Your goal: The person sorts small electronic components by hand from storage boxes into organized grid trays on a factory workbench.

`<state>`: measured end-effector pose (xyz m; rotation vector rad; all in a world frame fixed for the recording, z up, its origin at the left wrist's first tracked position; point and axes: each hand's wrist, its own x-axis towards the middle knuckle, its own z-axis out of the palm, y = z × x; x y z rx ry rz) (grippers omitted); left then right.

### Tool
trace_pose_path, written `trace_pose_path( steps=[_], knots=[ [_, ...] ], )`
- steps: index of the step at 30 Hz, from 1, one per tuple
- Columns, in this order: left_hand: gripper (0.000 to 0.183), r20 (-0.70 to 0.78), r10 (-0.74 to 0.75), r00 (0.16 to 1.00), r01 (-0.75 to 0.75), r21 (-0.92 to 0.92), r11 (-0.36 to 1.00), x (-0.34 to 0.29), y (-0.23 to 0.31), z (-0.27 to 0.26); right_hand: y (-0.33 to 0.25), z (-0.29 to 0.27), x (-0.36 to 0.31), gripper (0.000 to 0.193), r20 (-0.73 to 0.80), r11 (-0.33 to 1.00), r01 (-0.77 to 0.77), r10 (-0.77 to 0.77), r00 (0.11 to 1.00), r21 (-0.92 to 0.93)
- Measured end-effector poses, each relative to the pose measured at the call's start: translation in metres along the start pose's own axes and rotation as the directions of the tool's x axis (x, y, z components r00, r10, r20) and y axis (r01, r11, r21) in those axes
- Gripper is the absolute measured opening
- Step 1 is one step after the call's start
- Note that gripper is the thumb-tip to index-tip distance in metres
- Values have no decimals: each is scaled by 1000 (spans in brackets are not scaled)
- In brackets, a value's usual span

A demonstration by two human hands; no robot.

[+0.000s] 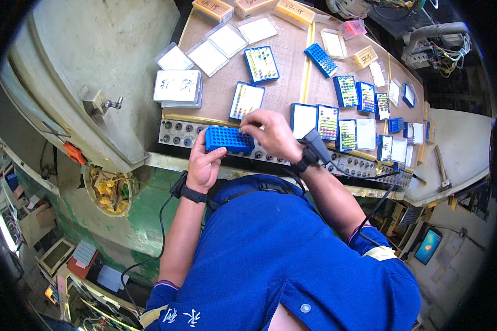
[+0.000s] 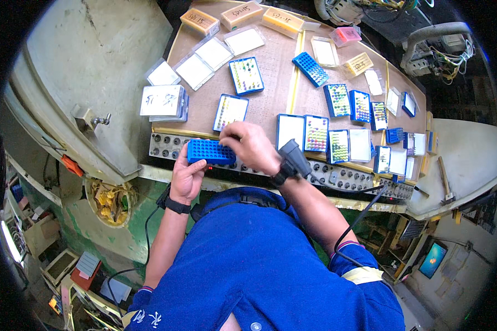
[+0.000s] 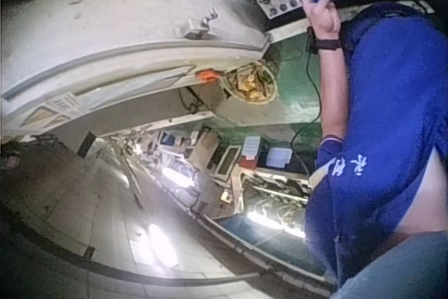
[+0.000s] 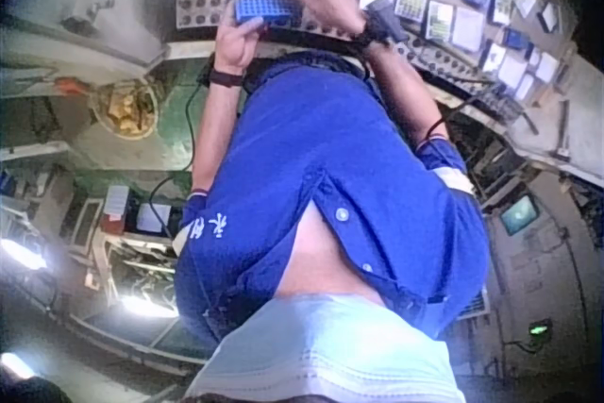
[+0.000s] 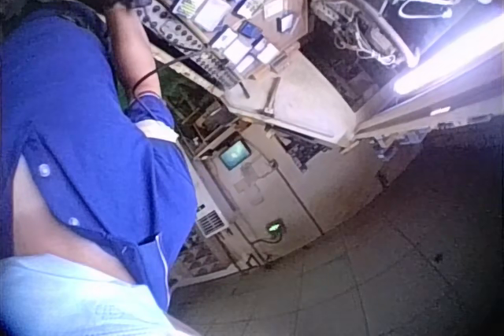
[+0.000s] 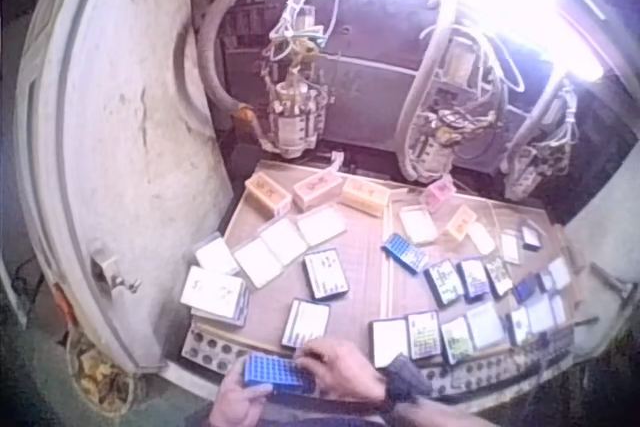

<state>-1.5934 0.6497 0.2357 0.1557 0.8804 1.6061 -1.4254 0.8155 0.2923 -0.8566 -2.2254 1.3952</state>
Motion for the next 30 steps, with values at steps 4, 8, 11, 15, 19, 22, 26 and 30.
trace_pose_path(
  steps=[4, 8, 11, 15, 19, 22, 26, 30],
  knots=[
    [59, -26, -26, 999, 25, -30, 999, 1, 1, 0, 26, -5, 28, 10, -284, 997, -54, 35, 958, -57],
    [57, -69, -50, 996, 45, -63, 997, 1, 1, -1, 46, 0, 46, 9, -176, 962, 17, -67, 982, -271],
    [56, -59, -44, 997, 41, -48, 998, 1, 2, -2, 50, 4, 46, 8, -144, 963, -2, -38, 989, -270],
    [56, -59, -46, 997, 43, -49, 998, 3, 2, -4, 48, 6, 46, 8, -147, 969, -4, -34, 989, -247],
    [56, -40, -49, 998, 48, -43, 998, 6, 3, -8, 44, 5, 44, 8, -88, 915, 91, -136, 987, -394],
    [56, -20, -45, 999, 44, -43, 998, 7, 3, -8, 45, 5, 43, 9, -57, 872, 172, -222, 973, -458],
    [55, -17, -46, 999, 44, -72, 996, 7, 3, -9, 44, 3, 40, 11, -171, 960, -1, -49, 984, -280],
    [55, -20, -54, 998, 52, -83, 995, 5, 2, -11, 49, 4, 40, 11, -163, 952, 28, -80, 983, -304]
  ],
)
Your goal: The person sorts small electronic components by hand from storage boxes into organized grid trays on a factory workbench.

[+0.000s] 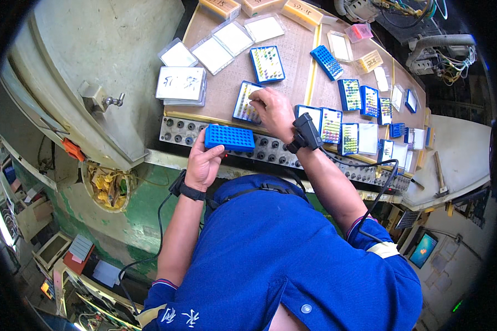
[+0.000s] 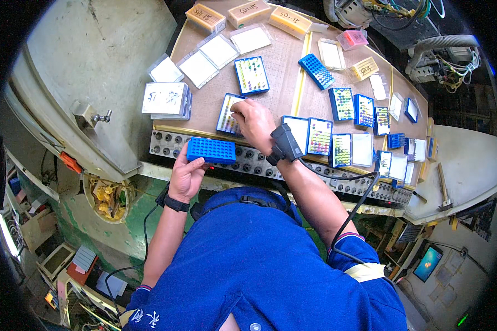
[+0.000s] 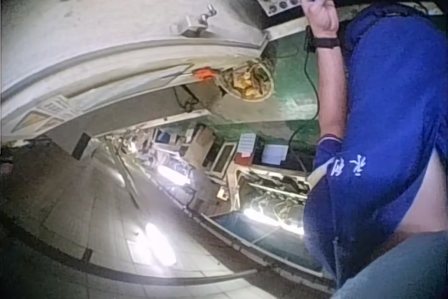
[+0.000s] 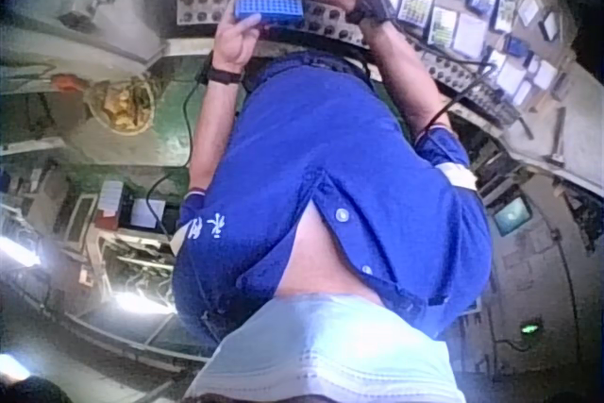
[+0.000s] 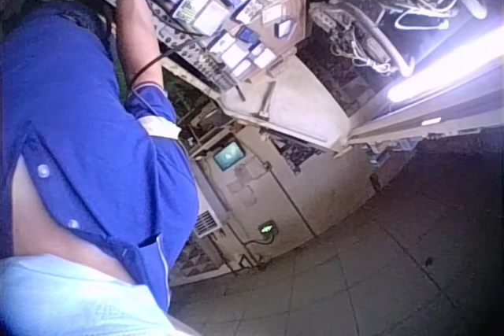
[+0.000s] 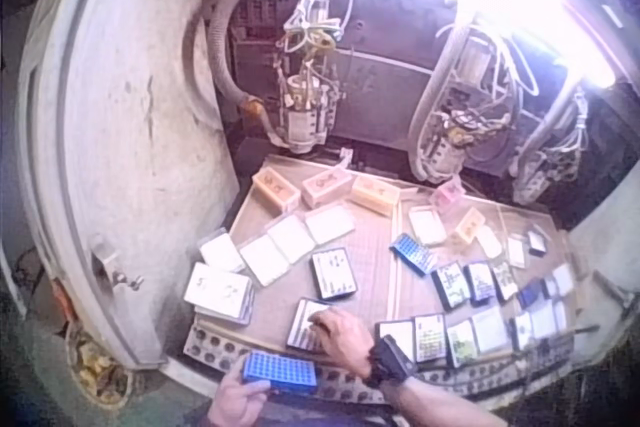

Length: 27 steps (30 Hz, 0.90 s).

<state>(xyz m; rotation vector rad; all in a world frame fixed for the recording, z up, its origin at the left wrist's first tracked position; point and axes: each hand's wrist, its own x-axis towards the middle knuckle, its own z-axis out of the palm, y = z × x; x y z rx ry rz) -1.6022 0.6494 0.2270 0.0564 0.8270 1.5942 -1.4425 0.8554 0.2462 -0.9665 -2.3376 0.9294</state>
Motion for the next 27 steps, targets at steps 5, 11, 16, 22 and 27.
trace_pose_path(
  steps=[5, 11, 16, 22, 27],
  knots=[
    [56, -32, -10, 999, 9, -43, 999, -3, 3, 5, 3, 0, -2, 12, 54, 990, 106, -102, 993, -91],
    [58, -2, -2, 1000, 2, -47, 999, -3, 6, 0, -4, -2, -2, 14, 133, 986, 126, -111, 985, -108],
    [61, 20, 4, 1000, -3, -22, 1000, -1, 8, 4, -1, -1, 6, 16, 157, 987, 112, -94, 983, -113],
    [59, -22, -62, 998, 58, -154, 986, -2, 12, 3, -29, -26, -13, 28, 55, 998, -44, 42, 998, 48],
    [56, 72, -40, 997, 43, -46, 998, 6, 11, 33, -52, -48, -60, 69, 325, 963, -105, 20, 946, 247]
  ],
)
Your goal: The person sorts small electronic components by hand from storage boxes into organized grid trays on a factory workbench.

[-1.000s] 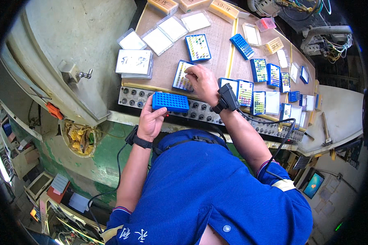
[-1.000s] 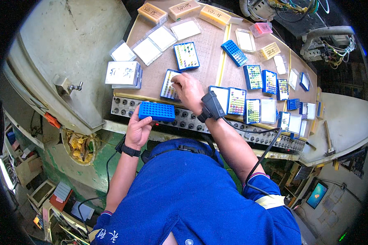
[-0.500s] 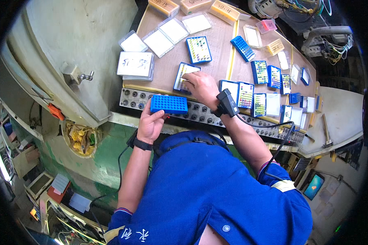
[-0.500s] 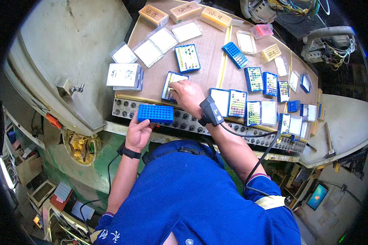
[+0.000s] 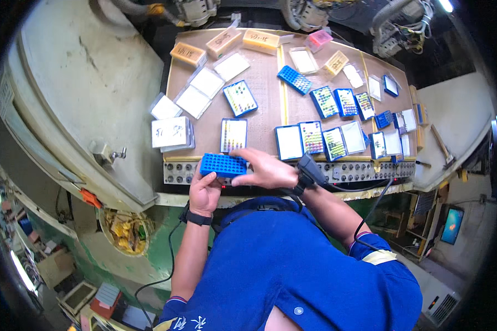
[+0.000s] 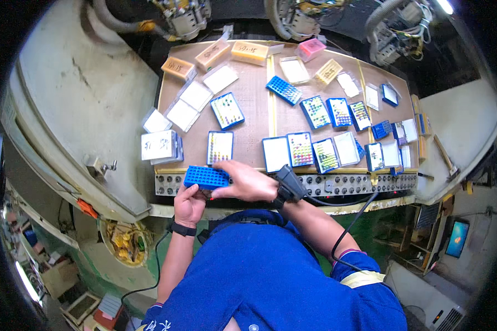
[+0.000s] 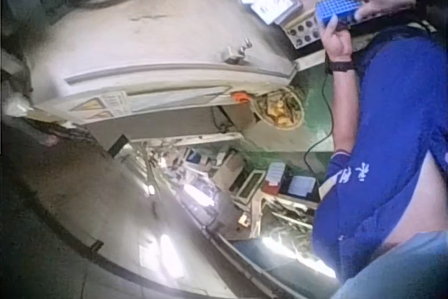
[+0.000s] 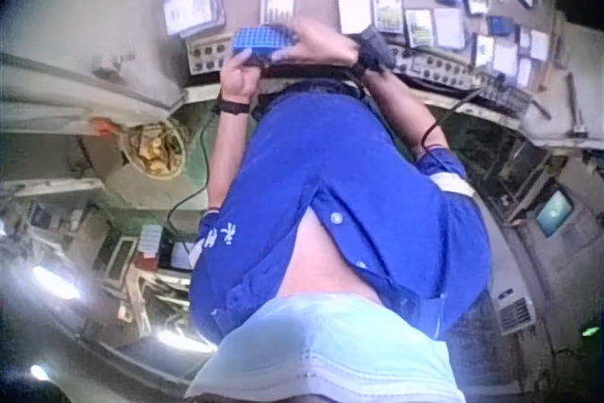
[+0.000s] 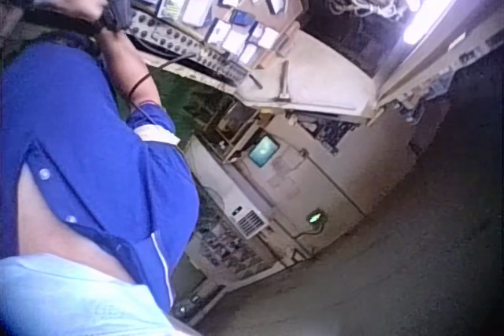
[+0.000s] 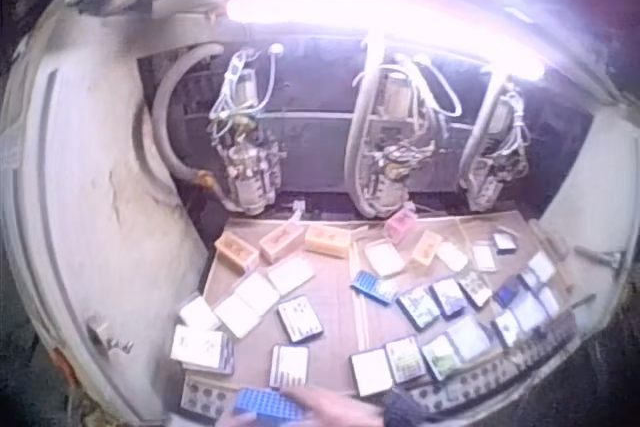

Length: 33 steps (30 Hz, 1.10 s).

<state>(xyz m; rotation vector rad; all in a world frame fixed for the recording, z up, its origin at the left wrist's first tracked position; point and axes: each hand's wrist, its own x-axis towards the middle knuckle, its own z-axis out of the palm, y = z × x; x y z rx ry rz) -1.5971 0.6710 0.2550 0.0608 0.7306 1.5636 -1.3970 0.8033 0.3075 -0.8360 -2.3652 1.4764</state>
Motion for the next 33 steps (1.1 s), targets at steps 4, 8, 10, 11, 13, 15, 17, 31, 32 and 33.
trace_pose_path(
  steps=[4, 8, 10, 11, 13, 15, 17, 31, 32, 33],
  knots=[
    [52, 13, -9, 1000, 7, 172, 985, 5, -8, 23, -4, -11, -19, 71, -34, 983, -173, 175, 984, 69],
    [34, -7, -44, 999, 44, 314, 948, -2, -15, 33, 21, -38, -31, 64, -328, 933, -326, 358, 874, 150],
    [20, -15, -88, 996, 87, 366, 926, -10, -16, 2, 37, -61, -27, 65, -463, 924, -371, 370, 806, 92],
    [10, -37, -133, 990, 136, 410, 902, -13, -19, -12, 50, -74, -23, 65, -506, 919, -390, 366, 781, 63],
    [9, -17, -148, 989, 145, 345, 927, -20, -24, -24, 73, -94, -13, 63, -618, 920, -391, 301, 727, -12],
    [13, -10, -159, 987, 156, 273, 949, -28, -26, -23, 74, -112, -2, 70, -630, 912, -410, 314, 710, -6],
    [15, -148, -105, 983, 155, 386, 910, -33, -30, -12, 74, -118, 1, 78, -654, 952, -303, 203, 728, -42],
    [62, 167, 505, 847, -107, 983, -146, 88, -45, 16, 51, -68, -70, 33, -436, 948, -253, 313, 843, 192],
    [62, 190, 510, 839, -130, 980, -150, 92, -47, 16, 49, -68, -71, 32, -428, 942, -250, 325, 843, 224],
    [62, 185, 505, 843, -126, 981, -149, 93, -49, 14, 47, -68, -72, 31, -416, 935, -246, 336, 845, 256]
  ],
)
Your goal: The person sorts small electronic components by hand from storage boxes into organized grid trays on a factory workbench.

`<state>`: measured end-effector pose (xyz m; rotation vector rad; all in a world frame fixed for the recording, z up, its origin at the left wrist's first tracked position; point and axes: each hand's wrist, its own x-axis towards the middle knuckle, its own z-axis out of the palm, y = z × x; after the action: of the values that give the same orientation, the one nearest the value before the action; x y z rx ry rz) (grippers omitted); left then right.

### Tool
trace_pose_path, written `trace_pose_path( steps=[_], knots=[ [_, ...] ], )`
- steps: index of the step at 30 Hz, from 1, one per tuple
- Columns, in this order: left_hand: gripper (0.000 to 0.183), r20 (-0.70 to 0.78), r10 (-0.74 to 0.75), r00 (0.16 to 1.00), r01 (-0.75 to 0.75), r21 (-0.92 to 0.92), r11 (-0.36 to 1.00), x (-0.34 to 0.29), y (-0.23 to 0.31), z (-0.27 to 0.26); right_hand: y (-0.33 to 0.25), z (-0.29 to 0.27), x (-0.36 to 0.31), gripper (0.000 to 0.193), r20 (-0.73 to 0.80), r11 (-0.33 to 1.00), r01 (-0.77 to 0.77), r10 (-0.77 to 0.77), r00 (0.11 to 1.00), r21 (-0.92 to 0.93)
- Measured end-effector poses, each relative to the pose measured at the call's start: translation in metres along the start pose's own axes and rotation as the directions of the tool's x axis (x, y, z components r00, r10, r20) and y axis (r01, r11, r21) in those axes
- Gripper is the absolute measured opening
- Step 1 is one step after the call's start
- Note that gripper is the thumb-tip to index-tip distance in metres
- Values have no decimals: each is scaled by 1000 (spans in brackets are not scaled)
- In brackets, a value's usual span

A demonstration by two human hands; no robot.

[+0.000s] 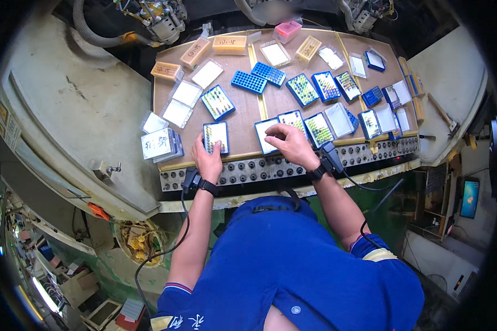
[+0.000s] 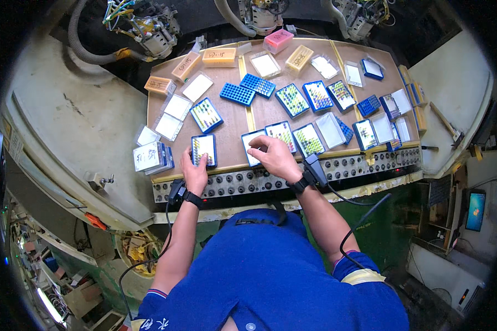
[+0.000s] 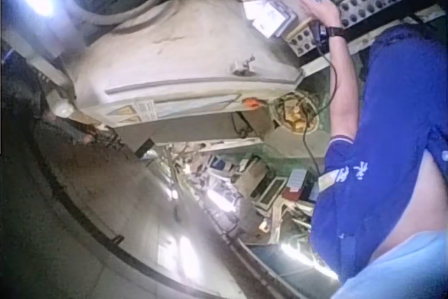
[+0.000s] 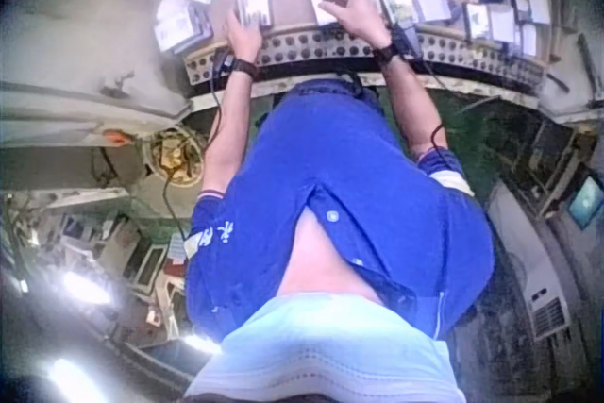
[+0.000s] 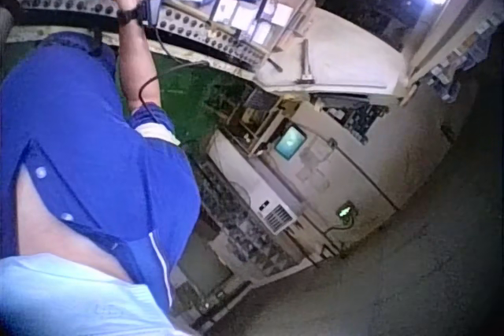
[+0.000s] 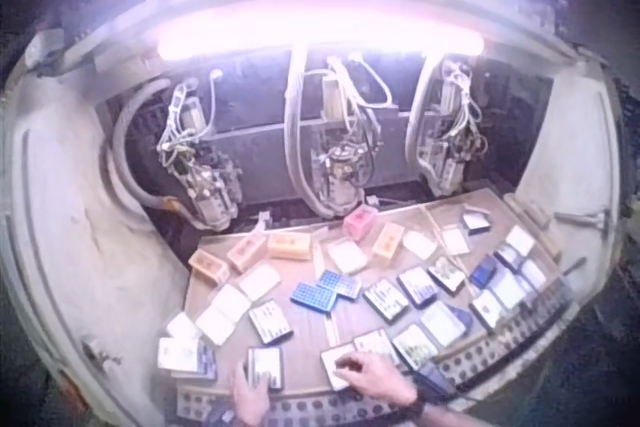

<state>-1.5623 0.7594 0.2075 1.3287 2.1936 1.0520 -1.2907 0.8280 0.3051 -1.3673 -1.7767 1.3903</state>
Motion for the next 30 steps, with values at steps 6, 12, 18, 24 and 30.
trace_pose_path(
  steps=[6, 12, 18, 24, 30],
  knots=[
    [56, 133, -98, 986, 135, -308, 942, -1, -17, -10, -5, 3, -2, 30, 93, 999, -38, 40, 995, -23],
    [56, 161, -42, 986, 72, -187, 980, -3, 9, -16, 3, 35, 4, 27, 103, 979, 124, -108, 989, -164],
    [61, 196, 122, 973, -113, -55, 992, -7, 9, -20, -4, 48, -28, 31, 345, 986, 133, -92, 934, -98],
    [64, 120, 109, 987, -102, -60, 993, -35, 47, -24, 37, 1, -78, 27, 155, 982, -187, 191, 969, -37],
    [82, 339, 528, 779, -576, 55, 815, -45, 98, 13, 61, -51, -102, 33, 21, 953, -281, 286, 958, -116]
  ],
)
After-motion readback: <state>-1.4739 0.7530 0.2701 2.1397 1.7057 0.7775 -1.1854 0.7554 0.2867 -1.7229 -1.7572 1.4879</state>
